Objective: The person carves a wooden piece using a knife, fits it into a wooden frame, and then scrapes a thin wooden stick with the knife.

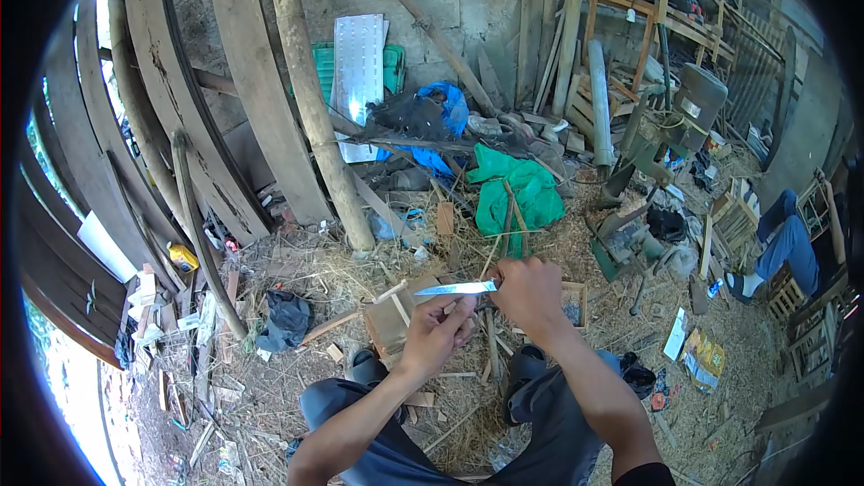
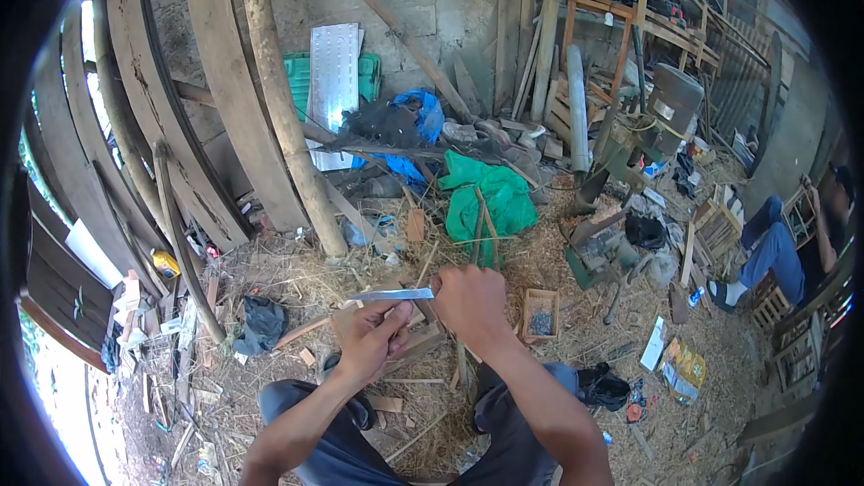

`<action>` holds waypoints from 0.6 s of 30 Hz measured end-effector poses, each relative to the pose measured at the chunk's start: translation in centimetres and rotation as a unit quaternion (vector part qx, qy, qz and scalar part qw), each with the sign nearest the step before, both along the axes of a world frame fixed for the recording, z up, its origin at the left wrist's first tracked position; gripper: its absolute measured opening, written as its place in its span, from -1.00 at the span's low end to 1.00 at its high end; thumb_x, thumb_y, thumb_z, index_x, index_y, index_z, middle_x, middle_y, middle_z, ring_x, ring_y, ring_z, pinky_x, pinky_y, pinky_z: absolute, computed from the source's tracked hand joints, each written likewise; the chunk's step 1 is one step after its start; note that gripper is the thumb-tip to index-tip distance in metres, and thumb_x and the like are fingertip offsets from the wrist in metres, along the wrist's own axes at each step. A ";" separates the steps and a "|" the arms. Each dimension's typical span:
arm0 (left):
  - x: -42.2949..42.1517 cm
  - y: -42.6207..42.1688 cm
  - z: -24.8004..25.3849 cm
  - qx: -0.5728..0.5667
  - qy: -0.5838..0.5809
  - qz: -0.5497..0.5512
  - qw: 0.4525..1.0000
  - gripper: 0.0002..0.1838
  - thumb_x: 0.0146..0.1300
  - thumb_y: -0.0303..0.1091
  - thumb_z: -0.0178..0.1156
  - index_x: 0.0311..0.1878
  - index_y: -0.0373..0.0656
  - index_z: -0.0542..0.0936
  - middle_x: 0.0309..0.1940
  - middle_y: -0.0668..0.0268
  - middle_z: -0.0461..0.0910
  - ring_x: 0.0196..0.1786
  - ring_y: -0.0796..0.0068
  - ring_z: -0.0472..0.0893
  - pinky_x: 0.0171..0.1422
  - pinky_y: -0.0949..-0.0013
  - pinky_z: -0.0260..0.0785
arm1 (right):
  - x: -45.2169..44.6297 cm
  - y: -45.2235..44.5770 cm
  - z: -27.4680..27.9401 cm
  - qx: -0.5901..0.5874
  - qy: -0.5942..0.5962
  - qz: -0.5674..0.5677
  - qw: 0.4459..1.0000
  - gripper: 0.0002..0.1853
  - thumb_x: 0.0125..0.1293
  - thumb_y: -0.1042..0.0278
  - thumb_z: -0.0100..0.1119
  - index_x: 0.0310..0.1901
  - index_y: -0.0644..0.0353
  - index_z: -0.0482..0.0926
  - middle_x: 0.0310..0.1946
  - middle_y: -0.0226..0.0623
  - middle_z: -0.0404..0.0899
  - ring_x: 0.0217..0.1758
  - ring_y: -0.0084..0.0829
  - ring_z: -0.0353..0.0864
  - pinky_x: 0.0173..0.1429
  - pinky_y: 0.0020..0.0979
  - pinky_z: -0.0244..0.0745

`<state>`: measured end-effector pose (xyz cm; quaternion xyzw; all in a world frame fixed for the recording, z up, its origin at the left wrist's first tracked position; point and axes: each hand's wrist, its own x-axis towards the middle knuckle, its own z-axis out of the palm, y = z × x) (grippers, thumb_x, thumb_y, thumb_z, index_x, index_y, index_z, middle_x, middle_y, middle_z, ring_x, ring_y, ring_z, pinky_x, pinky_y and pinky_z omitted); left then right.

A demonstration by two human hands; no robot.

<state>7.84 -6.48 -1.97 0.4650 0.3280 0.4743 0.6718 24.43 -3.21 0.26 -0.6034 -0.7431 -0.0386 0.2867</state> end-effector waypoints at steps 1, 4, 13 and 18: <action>0.0 0.0 -0.1 -0.006 0.002 -0.003 1.000 -0.77 0.39 -0.31 0.09 -0.03 -0.27 0.54 -0.45 0.46 0.34 -0.59 0.73 0.28 -0.56 0.60 0.06 | 0.1 0.1 -0.1 -0.001 0.000 -0.001 1.000 -0.90 -0.01 0.30 0.22 -0.54 0.09 0.65 -0.60 -0.12 0.61 -0.52 -0.08 0.63 -0.37 -0.17 0.54; 0.3 -0.4 0.6 -0.007 -0.022 0.019 1.000 -0.72 0.40 -0.31 0.08 0.07 -0.26 0.54 -0.43 0.46 0.35 -0.59 0.74 0.28 -0.56 0.61 0.07 | 0.5 0.9 -0.9 -0.011 -0.009 -0.035 0.999 -0.87 0.02 0.30 0.18 -0.55 0.09 0.66 -0.59 -0.10 0.61 -0.51 -0.08 0.64 -0.36 -0.16 0.54; 0.1 -1.1 1.8 0.003 0.024 0.018 1.000 -0.67 0.42 -0.32 0.06 0.19 -0.18 0.51 -0.54 0.52 0.32 -0.59 0.75 0.21 -0.54 0.60 0.06 | 3.5 1.2 -0.1 -0.012 0.051 -0.142 0.989 -0.89 0.02 0.30 0.25 -0.52 0.10 0.67 -0.60 -0.06 0.59 -0.49 -0.07 0.63 -0.36 -0.14 0.53; 0.0 -0.7 1.6 0.000 0.037 0.003 0.999 -0.65 0.41 -0.29 0.07 0.19 -0.18 0.51 -0.51 0.51 0.33 -0.59 0.77 0.23 -0.55 0.61 0.05 | 1.1 0.9 -0.1 0.017 0.023 -0.008 1.000 -0.88 0.03 0.28 0.26 -0.53 0.11 0.66 -0.61 -0.06 0.59 -0.49 -0.06 0.62 -0.37 -0.12 0.51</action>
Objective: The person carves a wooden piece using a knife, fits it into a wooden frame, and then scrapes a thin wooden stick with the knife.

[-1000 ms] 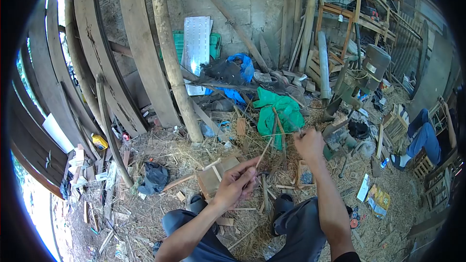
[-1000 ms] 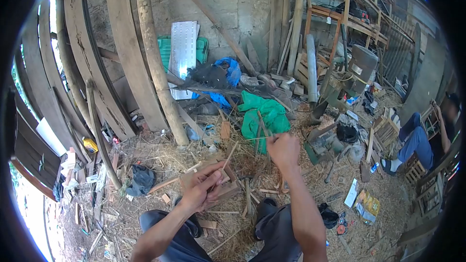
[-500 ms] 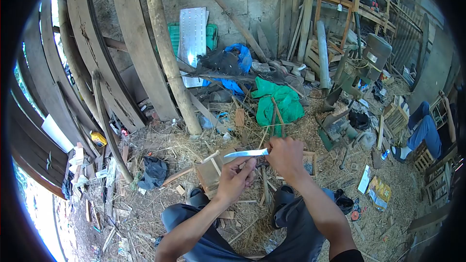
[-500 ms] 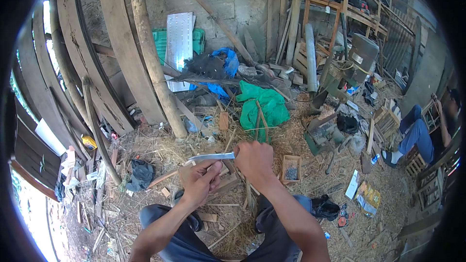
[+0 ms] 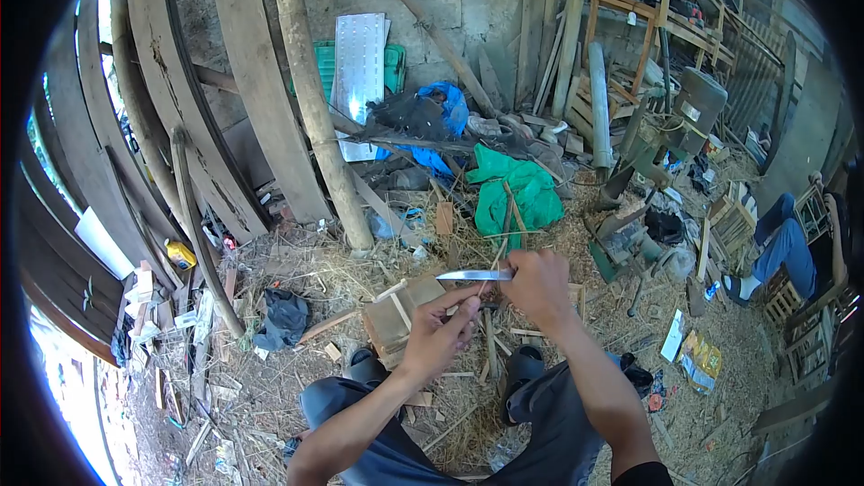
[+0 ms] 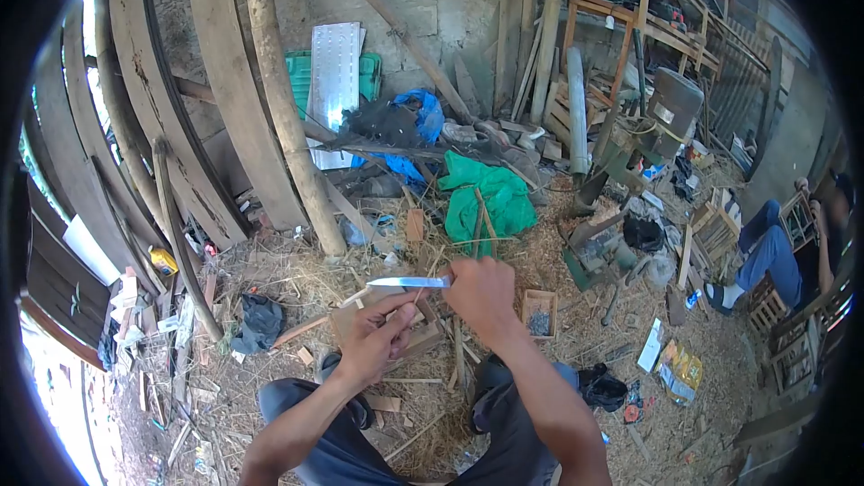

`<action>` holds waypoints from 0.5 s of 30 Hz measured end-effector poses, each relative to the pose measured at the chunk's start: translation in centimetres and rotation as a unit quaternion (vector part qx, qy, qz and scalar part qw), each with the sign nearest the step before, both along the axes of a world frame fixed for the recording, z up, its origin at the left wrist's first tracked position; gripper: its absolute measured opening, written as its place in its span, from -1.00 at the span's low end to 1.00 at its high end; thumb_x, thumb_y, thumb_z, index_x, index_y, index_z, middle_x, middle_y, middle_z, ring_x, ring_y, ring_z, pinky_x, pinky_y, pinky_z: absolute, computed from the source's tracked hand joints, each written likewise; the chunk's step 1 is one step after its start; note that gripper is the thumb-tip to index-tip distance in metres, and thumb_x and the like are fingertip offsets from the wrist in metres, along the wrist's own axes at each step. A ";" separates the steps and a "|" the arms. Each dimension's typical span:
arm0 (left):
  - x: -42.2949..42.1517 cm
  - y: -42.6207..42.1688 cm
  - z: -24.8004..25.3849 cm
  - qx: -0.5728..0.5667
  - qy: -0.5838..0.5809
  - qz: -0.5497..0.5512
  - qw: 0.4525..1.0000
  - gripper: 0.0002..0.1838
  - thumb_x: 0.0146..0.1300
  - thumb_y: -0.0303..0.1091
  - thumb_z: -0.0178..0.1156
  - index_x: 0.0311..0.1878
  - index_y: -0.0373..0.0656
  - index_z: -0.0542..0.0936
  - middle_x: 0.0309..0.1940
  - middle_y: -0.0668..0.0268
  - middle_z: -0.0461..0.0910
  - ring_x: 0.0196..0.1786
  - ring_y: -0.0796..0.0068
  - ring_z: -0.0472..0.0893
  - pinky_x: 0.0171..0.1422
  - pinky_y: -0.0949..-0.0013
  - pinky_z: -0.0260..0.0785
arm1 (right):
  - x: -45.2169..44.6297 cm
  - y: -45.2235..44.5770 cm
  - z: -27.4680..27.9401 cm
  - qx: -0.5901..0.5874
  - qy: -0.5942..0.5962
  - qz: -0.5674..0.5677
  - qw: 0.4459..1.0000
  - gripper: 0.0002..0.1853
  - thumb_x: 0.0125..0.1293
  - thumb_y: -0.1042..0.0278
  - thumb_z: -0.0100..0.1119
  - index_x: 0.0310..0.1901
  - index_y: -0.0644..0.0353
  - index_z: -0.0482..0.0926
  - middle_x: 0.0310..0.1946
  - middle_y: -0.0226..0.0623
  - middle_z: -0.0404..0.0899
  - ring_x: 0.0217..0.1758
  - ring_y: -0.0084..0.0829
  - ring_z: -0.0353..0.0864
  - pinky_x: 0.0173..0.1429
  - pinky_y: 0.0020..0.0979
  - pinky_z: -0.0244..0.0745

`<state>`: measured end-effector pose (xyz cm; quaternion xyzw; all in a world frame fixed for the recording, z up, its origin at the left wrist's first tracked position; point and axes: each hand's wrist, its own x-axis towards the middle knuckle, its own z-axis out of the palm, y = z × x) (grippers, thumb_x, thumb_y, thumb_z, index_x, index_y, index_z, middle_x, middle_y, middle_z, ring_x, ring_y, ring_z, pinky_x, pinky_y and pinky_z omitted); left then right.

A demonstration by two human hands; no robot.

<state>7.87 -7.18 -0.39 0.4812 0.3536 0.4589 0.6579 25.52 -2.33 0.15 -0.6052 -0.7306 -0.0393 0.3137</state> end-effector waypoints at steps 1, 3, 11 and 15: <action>-0.1 0.1 0.2 0.001 -0.013 -0.018 1.000 -0.63 0.40 -0.25 0.09 0.20 -0.18 0.50 -0.48 0.50 0.34 -0.60 0.77 0.25 -0.57 0.63 0.06 | 0.2 0.3 0.0 -0.001 0.000 0.000 1.000 -0.88 0.03 0.28 0.26 -0.53 0.11 0.66 -0.61 -0.06 0.59 -0.49 -0.06 0.62 -0.37 -0.12 0.51; -0.2 0.3 0.1 -0.006 -0.021 -0.022 1.000 -0.63 0.40 -0.26 0.08 0.20 -0.19 0.50 -0.48 0.50 0.34 -0.60 0.77 0.24 -0.58 0.62 0.05 | 1.1 1.1 -0.1 -0.017 -0.019 -0.049 0.998 -0.87 0.03 0.28 0.25 -0.54 0.11 0.67 -0.60 -0.05 0.59 -0.49 -0.04 0.62 -0.37 -0.12 0.51; -1.4 0.1 0.8 0.020 -0.025 -0.007 0.999 -0.68 0.40 -0.32 0.08 0.17 -0.18 0.52 -0.56 0.51 0.33 -0.60 0.76 0.22 -0.55 0.61 0.05 | 6.7 3.7 -1.4 -0.070 0.010 -0.236 0.969 -0.77 0.07 0.24 0.23 -0.53 0.24 0.66 -0.56 0.03 0.60 -0.40 0.02 0.65 -0.21 -0.09 0.58; -1.3 1.5 -0.6 -0.024 -0.049 0.048 0.997 -0.68 0.39 -0.32 0.09 0.15 -0.19 0.53 -0.54 0.51 0.35 -0.60 0.78 0.24 -0.56 0.62 0.04 | 2.8 0.8 -0.6 -0.058 0.075 -0.112 0.989 -0.81 0.05 0.24 0.22 -0.50 0.19 0.66 -0.61 0.01 0.58 -0.46 0.03 0.62 -0.27 -0.10 0.56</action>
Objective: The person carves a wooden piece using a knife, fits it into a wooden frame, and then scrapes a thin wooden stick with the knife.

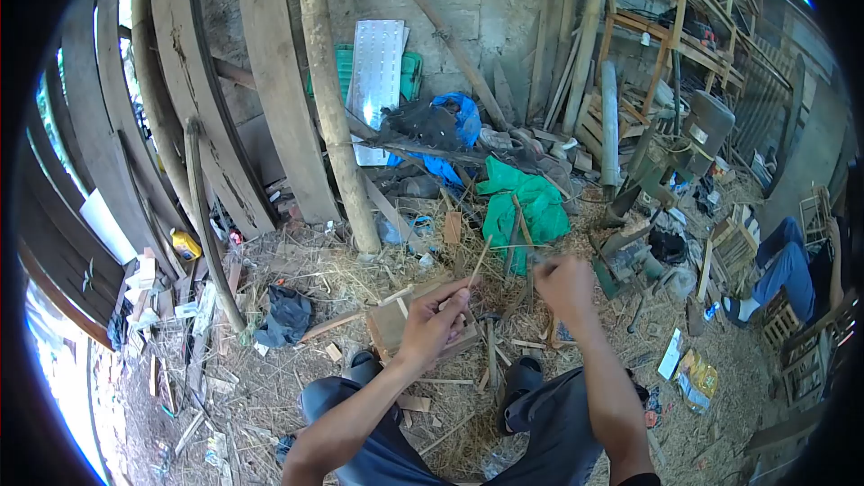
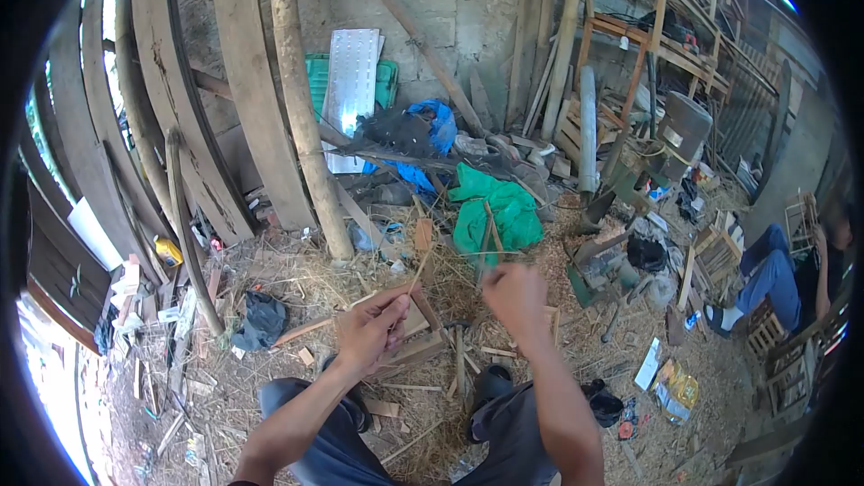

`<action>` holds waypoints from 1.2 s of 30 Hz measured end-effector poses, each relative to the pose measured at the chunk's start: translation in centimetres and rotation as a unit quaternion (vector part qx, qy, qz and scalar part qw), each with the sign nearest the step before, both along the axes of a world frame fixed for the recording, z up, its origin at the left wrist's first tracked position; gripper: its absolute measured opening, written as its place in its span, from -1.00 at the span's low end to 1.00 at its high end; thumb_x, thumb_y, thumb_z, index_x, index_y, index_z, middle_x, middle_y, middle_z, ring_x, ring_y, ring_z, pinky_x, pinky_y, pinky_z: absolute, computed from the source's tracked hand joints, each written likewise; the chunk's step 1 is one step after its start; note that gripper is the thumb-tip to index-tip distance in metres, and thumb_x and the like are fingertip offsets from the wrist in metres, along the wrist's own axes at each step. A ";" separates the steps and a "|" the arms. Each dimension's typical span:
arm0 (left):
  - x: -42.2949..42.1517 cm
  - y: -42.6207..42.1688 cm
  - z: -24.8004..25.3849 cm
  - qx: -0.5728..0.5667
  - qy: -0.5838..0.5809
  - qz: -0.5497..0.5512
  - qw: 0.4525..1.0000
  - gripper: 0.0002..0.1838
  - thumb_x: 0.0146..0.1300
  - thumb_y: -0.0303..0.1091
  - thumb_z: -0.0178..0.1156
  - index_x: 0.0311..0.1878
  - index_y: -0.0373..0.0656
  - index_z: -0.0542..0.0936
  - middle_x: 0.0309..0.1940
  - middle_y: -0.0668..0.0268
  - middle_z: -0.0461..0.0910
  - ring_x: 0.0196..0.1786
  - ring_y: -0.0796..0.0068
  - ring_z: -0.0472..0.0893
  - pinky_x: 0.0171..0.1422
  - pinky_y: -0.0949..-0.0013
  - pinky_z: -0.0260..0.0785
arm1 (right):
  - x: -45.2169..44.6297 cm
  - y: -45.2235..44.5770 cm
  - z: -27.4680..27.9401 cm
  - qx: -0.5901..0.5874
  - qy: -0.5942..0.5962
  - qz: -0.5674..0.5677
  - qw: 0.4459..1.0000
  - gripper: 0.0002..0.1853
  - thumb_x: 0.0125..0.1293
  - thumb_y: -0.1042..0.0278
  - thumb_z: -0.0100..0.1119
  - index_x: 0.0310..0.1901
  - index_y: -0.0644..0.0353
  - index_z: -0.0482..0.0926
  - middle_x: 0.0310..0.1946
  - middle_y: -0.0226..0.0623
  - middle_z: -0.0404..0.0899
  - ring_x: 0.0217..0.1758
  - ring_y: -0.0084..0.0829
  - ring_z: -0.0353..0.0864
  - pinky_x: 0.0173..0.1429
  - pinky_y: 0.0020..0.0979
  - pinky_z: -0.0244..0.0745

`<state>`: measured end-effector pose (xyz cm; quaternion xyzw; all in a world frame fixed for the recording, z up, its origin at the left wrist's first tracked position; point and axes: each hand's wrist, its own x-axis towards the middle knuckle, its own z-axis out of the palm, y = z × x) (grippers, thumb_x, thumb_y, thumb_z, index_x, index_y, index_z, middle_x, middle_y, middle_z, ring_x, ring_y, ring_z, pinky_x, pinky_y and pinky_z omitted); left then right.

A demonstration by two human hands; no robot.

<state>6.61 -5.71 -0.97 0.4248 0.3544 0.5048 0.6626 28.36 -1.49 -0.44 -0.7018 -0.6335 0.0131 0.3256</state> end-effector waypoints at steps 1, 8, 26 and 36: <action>0.0 0.2 -0.2 -0.009 -0.004 -0.003 1.000 -0.68 0.39 -0.32 0.10 0.15 -0.20 0.53 -0.53 0.51 0.36 -0.60 0.78 0.24 -0.56 0.63 0.04 | -1.6 -0.9 0.0 0.012 -0.002 0.054 0.998 -0.82 0.04 0.25 0.22 -0.50 0.17 0.66 -0.62 0.00 0.57 -0.47 0.03 0.62 -0.29 -0.09 0.55; 0.8 -0.6 0.0 0.033 0.011 -0.021 0.999 -0.69 0.40 -0.31 0.07 0.14 -0.18 0.54 -0.48 0.50 0.34 -0.60 0.74 0.25 -0.57 0.63 0.06 | -3.8 0.3 -0.4 0.032 -0.069 0.060 0.995 -0.82 0.03 0.24 0.25 -0.54 0.16 0.65 -0.62 -0.01 0.57 -0.50 0.02 0.61 -0.33 -0.10 0.54; 1.1 -0.2 -0.5 0.041 0.016 -0.012 0.999 -0.79 0.41 -0.27 0.07 -0.24 -0.22 0.53 -0.56 0.48 0.32 -0.65 0.75 0.22 -0.60 0.62 0.05 | -4.1 -0.7 -0.2 0.030 -0.089 0.103 0.990 -0.87 0.01 0.30 0.22 -0.56 0.12 0.66 -0.62 -0.05 0.58 -0.53 -0.04 0.62 -0.39 -0.17 0.53; 0.4 0.0 0.4 0.024 0.042 -0.009 0.999 -0.71 0.43 -0.27 0.04 0.09 -0.21 0.54 -0.58 0.52 0.29 -0.64 0.77 0.23 -0.59 0.61 0.08 | -1.9 2.3 0.4 -0.046 -0.098 -0.029 0.994 -0.86 0.00 0.32 0.22 -0.50 0.20 0.66 -0.51 0.00 0.62 -0.39 0.01 0.65 -0.28 -0.11 0.56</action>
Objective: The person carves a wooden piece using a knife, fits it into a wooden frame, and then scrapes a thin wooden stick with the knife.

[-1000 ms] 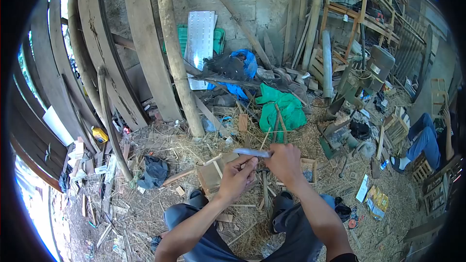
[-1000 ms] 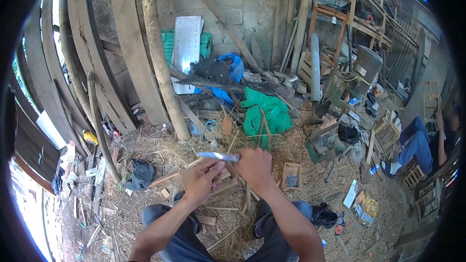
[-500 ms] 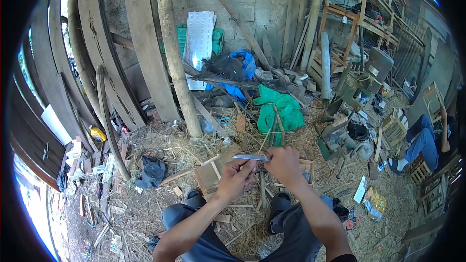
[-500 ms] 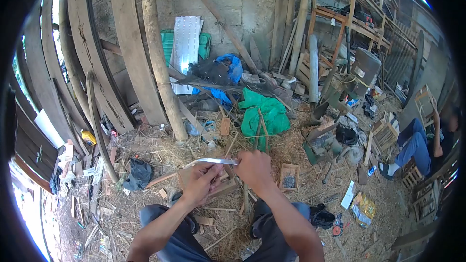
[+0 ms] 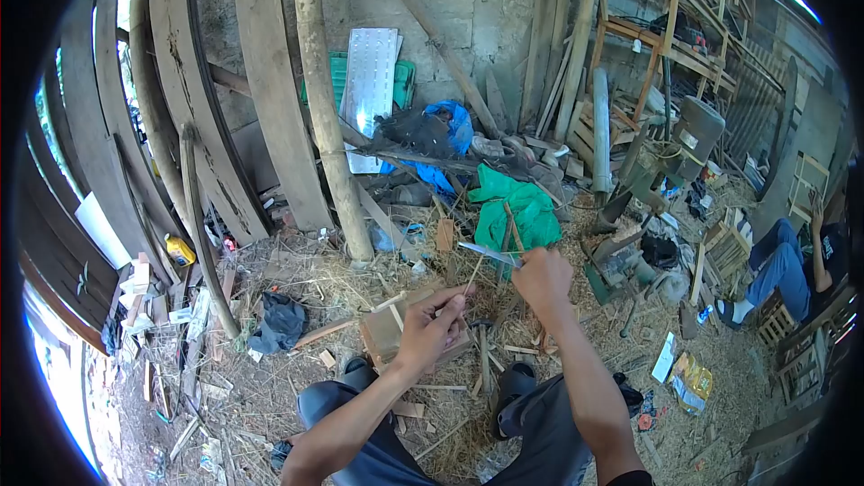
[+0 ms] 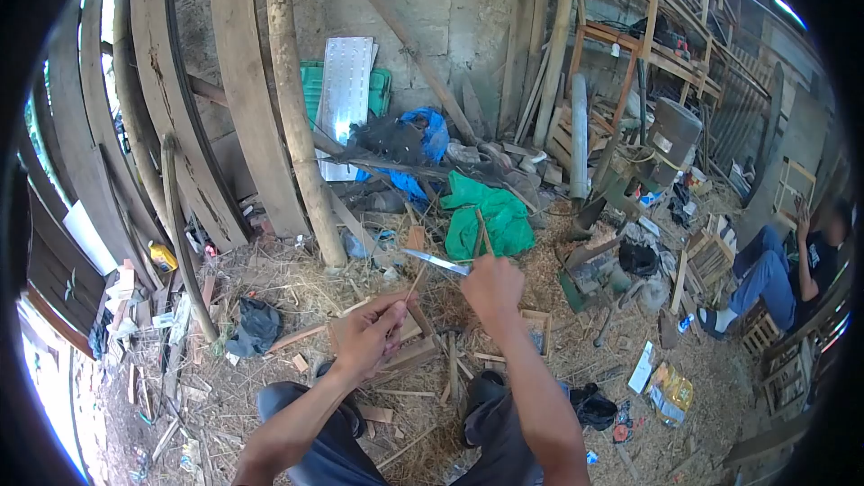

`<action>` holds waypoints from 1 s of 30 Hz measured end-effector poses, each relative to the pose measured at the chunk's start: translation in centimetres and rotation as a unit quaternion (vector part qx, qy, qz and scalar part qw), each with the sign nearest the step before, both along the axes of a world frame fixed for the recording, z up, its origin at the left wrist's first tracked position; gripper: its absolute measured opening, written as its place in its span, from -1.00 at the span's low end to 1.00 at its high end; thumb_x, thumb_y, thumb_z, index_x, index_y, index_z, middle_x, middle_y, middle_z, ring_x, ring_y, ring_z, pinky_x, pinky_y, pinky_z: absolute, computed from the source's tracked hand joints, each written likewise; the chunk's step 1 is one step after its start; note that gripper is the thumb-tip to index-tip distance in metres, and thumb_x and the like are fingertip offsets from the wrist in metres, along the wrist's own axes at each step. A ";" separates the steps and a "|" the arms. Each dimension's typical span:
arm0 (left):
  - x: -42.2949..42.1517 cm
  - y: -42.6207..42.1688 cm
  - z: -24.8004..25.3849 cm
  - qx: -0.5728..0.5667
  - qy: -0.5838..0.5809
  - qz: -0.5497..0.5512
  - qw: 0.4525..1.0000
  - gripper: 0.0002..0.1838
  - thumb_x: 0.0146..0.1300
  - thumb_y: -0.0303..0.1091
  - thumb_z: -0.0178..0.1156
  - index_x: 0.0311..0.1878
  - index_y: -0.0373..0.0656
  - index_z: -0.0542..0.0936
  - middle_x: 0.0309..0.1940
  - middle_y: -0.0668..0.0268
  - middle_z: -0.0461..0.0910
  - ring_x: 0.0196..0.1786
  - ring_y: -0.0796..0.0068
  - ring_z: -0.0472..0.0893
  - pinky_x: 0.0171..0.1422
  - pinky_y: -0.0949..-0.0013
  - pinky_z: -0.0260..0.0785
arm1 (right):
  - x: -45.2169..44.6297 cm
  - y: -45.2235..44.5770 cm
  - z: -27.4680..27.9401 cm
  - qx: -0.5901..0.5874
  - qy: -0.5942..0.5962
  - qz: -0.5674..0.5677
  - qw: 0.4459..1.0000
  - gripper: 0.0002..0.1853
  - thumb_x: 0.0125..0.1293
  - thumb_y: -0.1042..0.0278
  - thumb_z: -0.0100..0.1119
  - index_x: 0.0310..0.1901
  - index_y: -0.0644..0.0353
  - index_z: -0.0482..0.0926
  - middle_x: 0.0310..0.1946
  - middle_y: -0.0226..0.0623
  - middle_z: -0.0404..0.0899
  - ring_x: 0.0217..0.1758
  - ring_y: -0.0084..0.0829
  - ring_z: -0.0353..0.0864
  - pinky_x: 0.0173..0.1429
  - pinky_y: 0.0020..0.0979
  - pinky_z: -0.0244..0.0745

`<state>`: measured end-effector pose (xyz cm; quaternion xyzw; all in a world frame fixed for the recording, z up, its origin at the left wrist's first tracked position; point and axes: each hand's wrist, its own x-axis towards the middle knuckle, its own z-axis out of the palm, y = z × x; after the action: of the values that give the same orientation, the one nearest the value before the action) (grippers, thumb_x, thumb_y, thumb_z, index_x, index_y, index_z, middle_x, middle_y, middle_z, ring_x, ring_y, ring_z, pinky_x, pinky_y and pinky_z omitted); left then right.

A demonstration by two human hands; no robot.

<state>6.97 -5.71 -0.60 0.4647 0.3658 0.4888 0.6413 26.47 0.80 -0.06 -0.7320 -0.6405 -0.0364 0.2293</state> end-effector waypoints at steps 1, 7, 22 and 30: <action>0.0 -0.1 0.1 -0.003 0.021 -0.012 1.000 -0.68 0.43 -0.28 0.03 0.16 -0.19 0.52 -0.58 0.52 0.29 -0.63 0.77 0.23 -0.58 0.62 0.08 | 0.1 0.0 0.0 0.001 -0.003 0.002 1.000 -0.86 0.00 0.32 0.22 -0.50 0.20 0.66 -0.51 0.00 0.62 -0.39 0.01 0.65 -0.28 -0.11 0.56; -0.1 0.7 -0.7 -0.013 -0.021 0.001 1.000 -0.69 0.40 -0.33 0.08 0.13 -0.26 0.53 -0.51 0.49 0.36 -0.59 0.79 0.24 -0.55 0.62 0.07 | -1.0 -0.7 -0.1 -0.001 0.009 0.000 1.000 -0.85 -0.01 0.29 0.25 -0.45 0.14 0.69 -0.50 0.01 0.62 -0.36 0.01 0.66 -0.22 -0.10 0.57; -1.8 1.9 -0.4 -0.071 -0.083 -0.015 0.994 -0.71 0.41 -0.35 0.04 0.13 -0.20 0.53 -0.48 0.47 0.37 -0.63 0.75 0.27 -0.61 0.65 0.09 | -1.5 -1.9 -1.1 0.076 0.106 0.049 0.990 -0.80 0.01 0.22 0.25 -0.49 0.19 0.68 -0.60 0.01 0.59 -0.47 -0.01 0.64 -0.28 -0.12 0.59; 0.2 0.3 -0.1 -0.036 -0.017 -0.032 0.999 -0.80 0.43 -0.28 0.02 -0.12 -0.22 0.50 -0.48 0.46 0.33 -0.64 0.73 0.21 -0.61 0.60 0.05 | -3.1 -2.1 -0.5 0.040 0.023 0.155 0.987 -0.86 -0.02 0.27 0.26 -0.50 0.14 0.68 -0.58 -0.03 0.60 -0.50 -0.03 0.63 -0.35 -0.14 0.54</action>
<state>7.21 -5.41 -0.71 0.4443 0.3572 0.4621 0.6793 23.40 -1.30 -0.57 -0.6148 -0.7388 -0.0093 0.2758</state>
